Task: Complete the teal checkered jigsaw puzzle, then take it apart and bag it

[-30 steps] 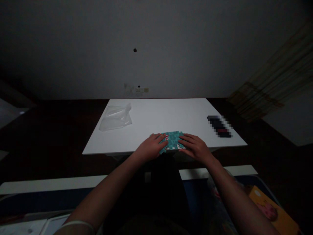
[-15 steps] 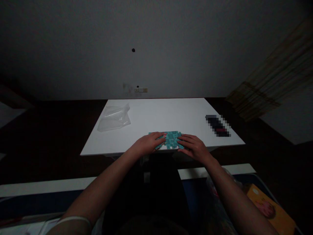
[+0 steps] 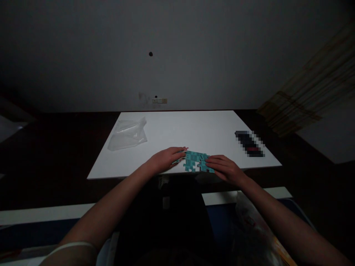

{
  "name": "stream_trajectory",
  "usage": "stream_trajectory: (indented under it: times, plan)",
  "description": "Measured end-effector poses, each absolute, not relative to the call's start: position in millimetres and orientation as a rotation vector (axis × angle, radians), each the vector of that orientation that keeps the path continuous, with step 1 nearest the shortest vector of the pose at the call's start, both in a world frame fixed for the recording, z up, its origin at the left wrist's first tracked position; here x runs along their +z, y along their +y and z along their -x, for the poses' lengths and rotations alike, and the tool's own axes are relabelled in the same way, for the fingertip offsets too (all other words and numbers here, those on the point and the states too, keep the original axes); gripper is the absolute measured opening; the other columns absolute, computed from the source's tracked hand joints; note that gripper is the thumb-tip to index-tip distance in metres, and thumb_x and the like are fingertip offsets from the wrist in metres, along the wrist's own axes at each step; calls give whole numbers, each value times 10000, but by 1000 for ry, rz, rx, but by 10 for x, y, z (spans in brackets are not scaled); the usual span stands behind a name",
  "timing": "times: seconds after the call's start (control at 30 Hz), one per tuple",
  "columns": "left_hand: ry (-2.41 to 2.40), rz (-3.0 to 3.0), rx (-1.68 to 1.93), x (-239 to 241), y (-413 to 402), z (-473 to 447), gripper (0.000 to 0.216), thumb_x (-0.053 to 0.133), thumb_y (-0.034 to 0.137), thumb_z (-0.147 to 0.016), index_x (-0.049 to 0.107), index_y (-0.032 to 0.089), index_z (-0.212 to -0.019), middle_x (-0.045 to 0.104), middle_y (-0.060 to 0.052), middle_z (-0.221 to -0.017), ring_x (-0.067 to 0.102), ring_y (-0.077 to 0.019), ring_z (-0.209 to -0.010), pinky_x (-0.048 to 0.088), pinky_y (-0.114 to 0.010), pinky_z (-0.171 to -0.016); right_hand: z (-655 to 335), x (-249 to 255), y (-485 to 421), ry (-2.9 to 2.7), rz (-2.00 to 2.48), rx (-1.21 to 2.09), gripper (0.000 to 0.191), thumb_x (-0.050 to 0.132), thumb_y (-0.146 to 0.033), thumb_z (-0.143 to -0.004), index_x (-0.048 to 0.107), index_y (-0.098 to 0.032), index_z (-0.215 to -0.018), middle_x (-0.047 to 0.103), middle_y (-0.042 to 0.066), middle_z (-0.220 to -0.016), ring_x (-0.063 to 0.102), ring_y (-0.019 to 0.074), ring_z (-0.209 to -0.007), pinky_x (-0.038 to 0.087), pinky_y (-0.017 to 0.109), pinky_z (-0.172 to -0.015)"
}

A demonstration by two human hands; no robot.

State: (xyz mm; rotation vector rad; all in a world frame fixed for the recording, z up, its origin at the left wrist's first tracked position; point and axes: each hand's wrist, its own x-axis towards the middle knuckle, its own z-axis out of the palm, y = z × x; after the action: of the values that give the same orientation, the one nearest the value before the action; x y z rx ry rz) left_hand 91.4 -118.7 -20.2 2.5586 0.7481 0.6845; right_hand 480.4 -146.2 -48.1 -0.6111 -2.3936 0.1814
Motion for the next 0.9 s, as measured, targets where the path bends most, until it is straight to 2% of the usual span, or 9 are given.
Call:
stream_trajectory:
  times: [0.2, 0.37, 0.63, 0.7, 0.77, 0.83, 0.9]
  plan:
    - [862, -2590, 612, -292, -1122, -979, 435, 602, 233, -1102, 657, 281, -1531, 569, -122, -1699, 607, -325, -1511, 543, -528, -1209, -4727, -486, -1431, -2221, 817, 212, 435, 729, -211, -1039, 758, -359, -1447, 823, 53, -1351, 799, 290, -1220, 679, 509, -1047]
    - [836, -2592, 662, -232, -1009, -985, 399, 590, 253, -1121, 660, 239, -1514, 627, -145, -1639, 643, -296, -1476, 551, -491, -1213, -4666, -449, -1267, -2047, 1079, 59, 273, 701, -354, -1066, 822, -317, -1308, 853, 61, -1253, 840, 276, -1104, 696, 430, -1001]
    - [902, -2465, 804, -192, -846, -954, 350, 542, 339, -1155, 659, 265, -1477, 695, -123, -1559, 669, -275, -1436, 550, -506, -1218, -4580, -365, -925, -1896, 1268, 46, 295, 681, -434, -1060, 842, -252, -1228, 859, 110, -1192, 839, 308, -1063, 692, 474, -984]
    - [924, -2462, 812, -211, -794, -980, 344, 542, 333, -1152, 659, 264, -1468, 689, -122, -1566, 666, -275, -1434, 541, -510, -1224, -4526, -352, -869, -1719, 1330, 131, 336, 715, -483, -1028, 845, -231, -1209, 863, 116, -1089, 841, 310, -971, 710, 497, -922]
    - [945, -2450, 824, -227, -733, -1015, 340, 549, 316, -1145, 661, 269, -1462, 688, -117, -1565, 667, -274, -1426, 538, -506, -1221, -4441, -326, -817, -1480, 1378, 272, 407, 766, -548, -978, 837, -215, -1199, 851, 101, -982, 824, 291, -834, 731, 485, -769]
    - [964, -2428, 844, -242, -662, -1052, 339, 563, 297, -1131, 669, 273, -1452, 707, -114, -1531, 679, -276, -1400, 548, -501, -1198, -4327, -281, -769, -1228, 1363, 445, 468, 827, -594, -915, 819, -207, -1177, 821, 69, -888, 773, 246, -686, 710, 426, -591]
    - [992, -2393, 879, -254, -588, -1081, 339, 581, 287, -1113, 686, 265, -1434, 730, -118, -1486, 698, -284, -1364, 556, -493, -1174, -4197, -225, -725, -1017, 1282, 582, 485, 892, -592, -846, 801, -199, -1115, 784, 33, -812, 703, 196, -572, 668, 368, -484]
